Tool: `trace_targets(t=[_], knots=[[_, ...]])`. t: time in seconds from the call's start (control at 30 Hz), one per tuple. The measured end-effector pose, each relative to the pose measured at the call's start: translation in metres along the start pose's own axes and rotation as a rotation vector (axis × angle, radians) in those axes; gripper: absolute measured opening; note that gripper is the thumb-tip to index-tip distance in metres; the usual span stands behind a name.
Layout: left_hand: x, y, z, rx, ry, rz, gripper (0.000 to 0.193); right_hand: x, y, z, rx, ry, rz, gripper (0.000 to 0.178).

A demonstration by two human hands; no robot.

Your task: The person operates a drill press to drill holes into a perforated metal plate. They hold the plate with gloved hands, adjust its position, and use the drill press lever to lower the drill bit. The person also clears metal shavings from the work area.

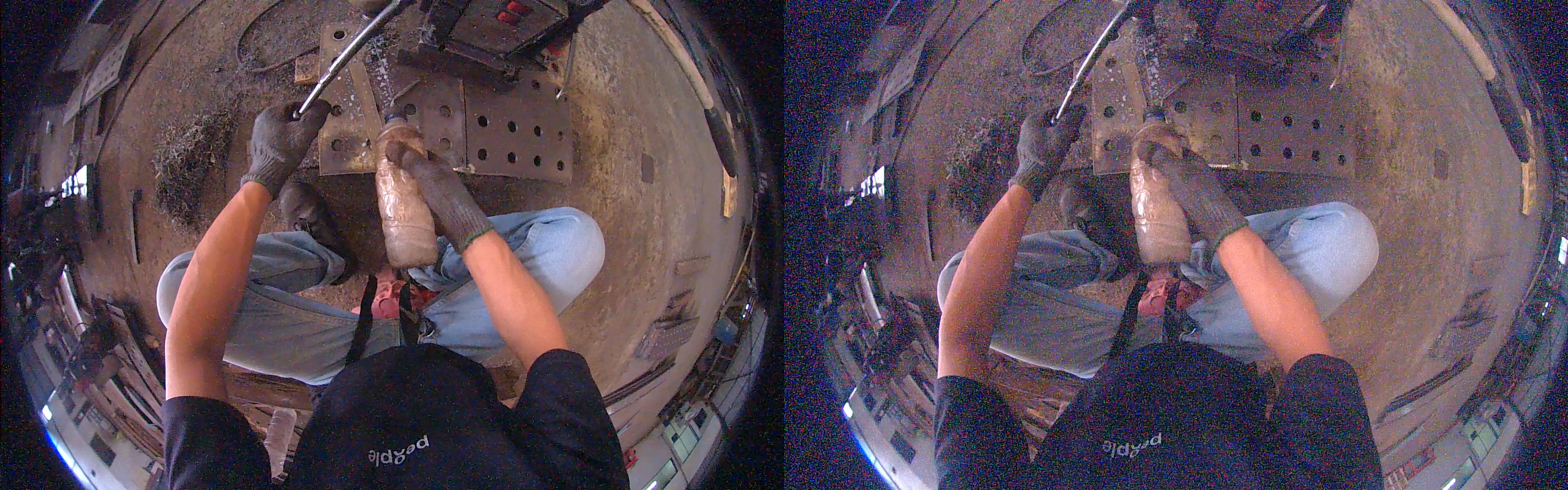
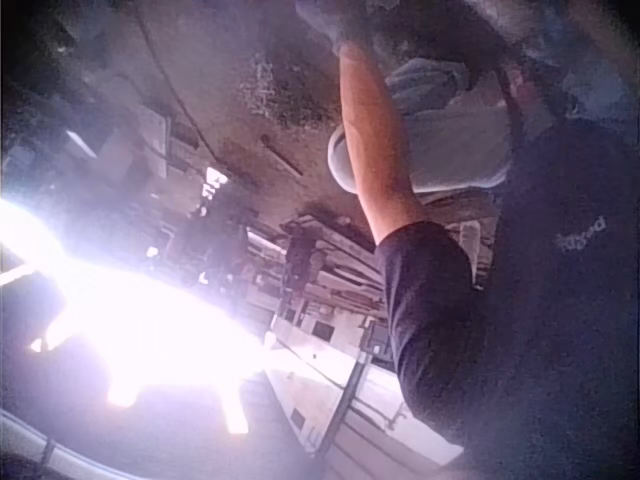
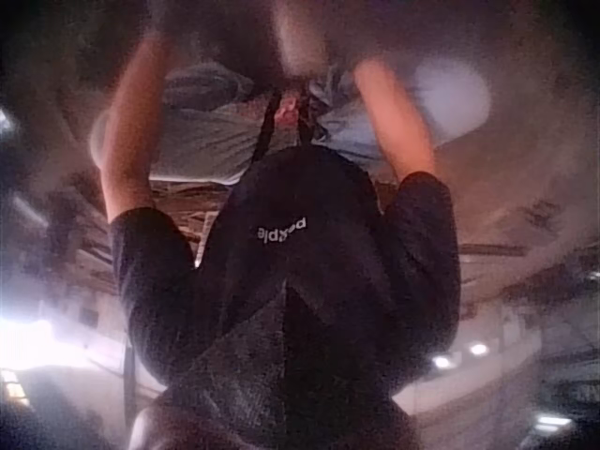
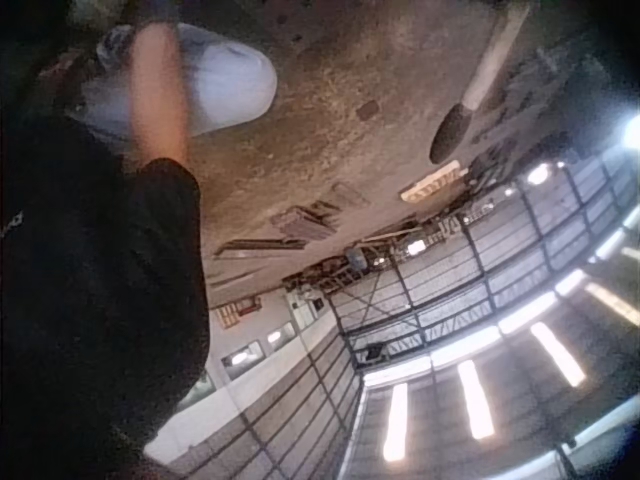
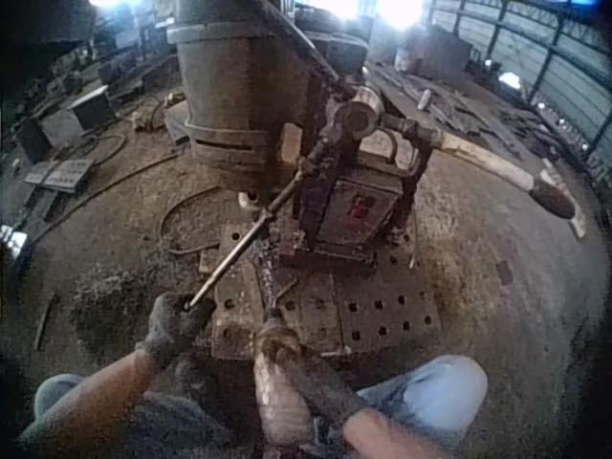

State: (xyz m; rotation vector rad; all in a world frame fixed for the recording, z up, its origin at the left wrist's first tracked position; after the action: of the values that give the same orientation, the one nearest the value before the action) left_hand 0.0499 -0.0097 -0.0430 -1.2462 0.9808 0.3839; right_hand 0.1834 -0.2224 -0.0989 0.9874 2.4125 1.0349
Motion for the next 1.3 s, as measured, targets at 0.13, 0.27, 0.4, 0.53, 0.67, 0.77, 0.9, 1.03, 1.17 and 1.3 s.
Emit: trace_targets(t=[0.13, 0.27, 0.4, 0.53, 0.67, 0.77, 0.9, 1.03, 1.17, 1.3], knots=[[0.000, -0.002, 0.000, -0.022, 0.005, -0.001, 0.046, -0.003, -0.004, 0.009, -0.058, 0.023, -0.073, 0.058], [0.004, -0.003, 0.000, -0.014, 0.007, -0.032, 0.046, -0.009, -0.034, 0.031, -0.217, 0.096, -0.031, 0.062], [0.003, 0.004, 0.001, -0.030, 0.004, 0.028, 0.046, 0.004, -0.004, 0.005, -0.138, 0.059, 0.005, 0.066], [0.003, -0.001, 0.000, -0.030, 0.029, 0.021, 0.045, 0.006, 0.004, 0.001, -0.138, -0.005, 0.077, 0.074], [-0.001, -0.010, -0.005, -0.017, 0.025, -0.050, 0.044, 0.004, 0.004, -0.001, -0.116, 0.006, 0.095, 0.078], [-0.002, -0.007, -0.004, 0.021, 0.001, -0.027, 0.043, 0.005, 0.006, -0.002, -0.126, 0.009, 0.073, 0.076], [0.000, -0.005, -0.003, -0.004, 0.010, -0.008, 0.043, 0.005, 0.004, -0.002, -0.118, 0.018, 0.040, 0.074], [0.001, -0.007, -0.003, -0.042, 0.044, -0.012, 0.044, 0.003, -0.007, 0.006, -0.125, 0.101, 0.018, 0.068], [0.002, -0.003, -0.002, -0.027, 0.015, 0.021, 0.044, 0.000, -0.004, 0.008, -0.027, 0.001, -0.065, 0.060], [0.002, -0.004, -0.004, -0.067, 0.013, -0.031, 0.042, 0.002, 0.006, -0.005, 0.028, 0.012, 0.014, 0.056]])
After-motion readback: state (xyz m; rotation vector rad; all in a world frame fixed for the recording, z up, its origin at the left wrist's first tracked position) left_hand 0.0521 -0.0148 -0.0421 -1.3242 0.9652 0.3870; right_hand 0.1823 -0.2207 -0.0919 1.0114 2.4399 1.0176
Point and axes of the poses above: each hand's wrist, its own z-axis towards the middle knuckle, its own x-axis out of the palm, y = z × x, the point moved 4 cm from there along z, towards the middle knuckle, and after that the axes turned 15 degrees about -y, right-handed, at the moved point
